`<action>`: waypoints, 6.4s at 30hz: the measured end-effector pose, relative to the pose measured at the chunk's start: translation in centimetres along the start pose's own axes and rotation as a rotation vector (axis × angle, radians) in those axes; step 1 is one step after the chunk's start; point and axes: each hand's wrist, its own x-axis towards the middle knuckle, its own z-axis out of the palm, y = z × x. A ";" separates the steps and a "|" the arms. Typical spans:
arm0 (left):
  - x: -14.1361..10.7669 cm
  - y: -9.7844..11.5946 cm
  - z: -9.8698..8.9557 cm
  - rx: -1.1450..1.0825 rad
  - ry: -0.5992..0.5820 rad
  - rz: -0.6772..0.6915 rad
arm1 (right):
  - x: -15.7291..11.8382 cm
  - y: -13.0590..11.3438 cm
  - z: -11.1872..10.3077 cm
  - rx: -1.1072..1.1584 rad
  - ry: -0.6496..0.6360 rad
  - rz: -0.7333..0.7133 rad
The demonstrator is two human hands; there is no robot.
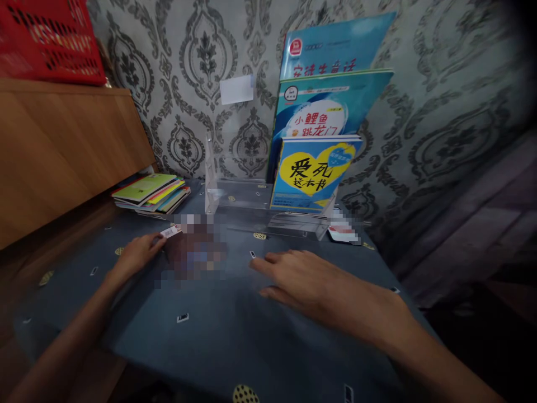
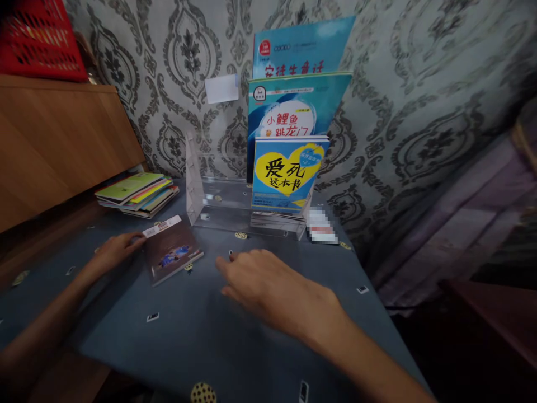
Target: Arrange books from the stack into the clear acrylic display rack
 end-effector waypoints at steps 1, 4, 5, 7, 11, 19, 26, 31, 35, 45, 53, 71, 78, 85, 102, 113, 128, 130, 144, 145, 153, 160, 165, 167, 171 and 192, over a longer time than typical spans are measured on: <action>0.3 0.0 0.0 0.088 0.076 0.023 | 0.1 -0.1 -0.1 0.004 -0.005 0.001; 2.0 0.1 0.3 0.184 0.218 0.136 | 0.5 -0.6 -0.2 0.037 -0.065 -0.010; 2.7 0.2 0.5 0.167 0.225 0.177 | 0.7 -0.8 -0.1 0.057 -0.082 -0.015; 3.9 0.6 1.1 0.109 0.168 0.234 | 1.2 -1.1 0.5 0.098 -0.102 -0.021; 4.6 1.1 1.8 0.045 0.035 0.273 | 2.2 -1.4 3.4 0.102 -0.140 0.006; 1.8 2.4 1.4 -0.036 0.005 0.329 | 1.0 -0.6 9.5 0.093 0.239 0.038; -1.3 8.7 2.2 -0.097 -0.077 0.382 | -0.2 -1.6 9.9 0.128 0.440 0.053; -2.9 12.6 2.9 -0.210 -0.300 0.534 | 0.0 -2.7 9.3 0.151 0.336 0.122; -3.4 14.5 3.6 -0.021 -0.193 0.634 | 0.3 -3.0 9.2 0.213 0.206 0.221; -2.9 16.6 7.7 0.128 0.151 0.873 | 2.3 -1.4 10.3 0.213 0.024 0.339; -3.0 15.9 8.4 -0.001 0.200 0.896 | 0.1 0.3 10.2 0.151 0.010 0.476; -3.3 14.9 7.0 0.169 0.063 0.753 | -2.6 1.6 10.5 0.143 0.082 0.654; -3.7 15.3 6.4 0.249 0.060 0.672 | -2.7 1.6 10.5 0.137 0.084 0.642; -3.7 15.2 6.4 0.261 0.056 0.690 | -2.6 0.1 10.1 0.070 0.039 0.545; -4.8 14.7 6.4 0.263 0.090 0.763 | -3.9 -5.2 10.6 0.099 0.033 0.323; -8.4 12.5 7.9 0.133 0.031 0.927 | -5.5 -7.0 11.1 0.079 0.062 0.335; -11.2 13.7 7.6 0.215 0.140 0.936 | -5.7 -7.2 10.4 0.161 0.119 0.346; -11.2 13.8 7.4 0.228 0.134 0.967 | -5.4 -6.2 10.2 0.162 0.138 0.388; -10.8 13.2 6.2 0.359 0.039 0.954 | -4.2 2.3 9.4 0.182 0.216 0.779; -10.4 13.0 5.8 0.354 0.020 0.932 | -4.7 1.6 9.4 0.181 0.224 0.783; -5.2 12.5 4.6 0.085 0.016 0.831 | -7.0 -4.9 8.7 0.216 0.242 0.598; -5.2 13.9 6.5 0.104 0.106 0.756 | -1.6 -0.8 8.3 0.247 0.242 0.507; -5.6 13.4 7.6 0.037 0.138 0.757 | 1.7 2.3 9.9 0.280 0.250 0.517; -5.2 13.2 7.9 0.003 0.145 0.776 | 2.5 3.1 10.7 0.292 0.220 0.435; -3.2 12.9 8.1 -0.089 0.104 0.845 | 3.5 4.9 12.1 0.289 0.142 0.377; -6.1 16.3 6.5 -0.108 -0.426 1.226 | 3.3 6.7 13.6 0.228 0.199 0.461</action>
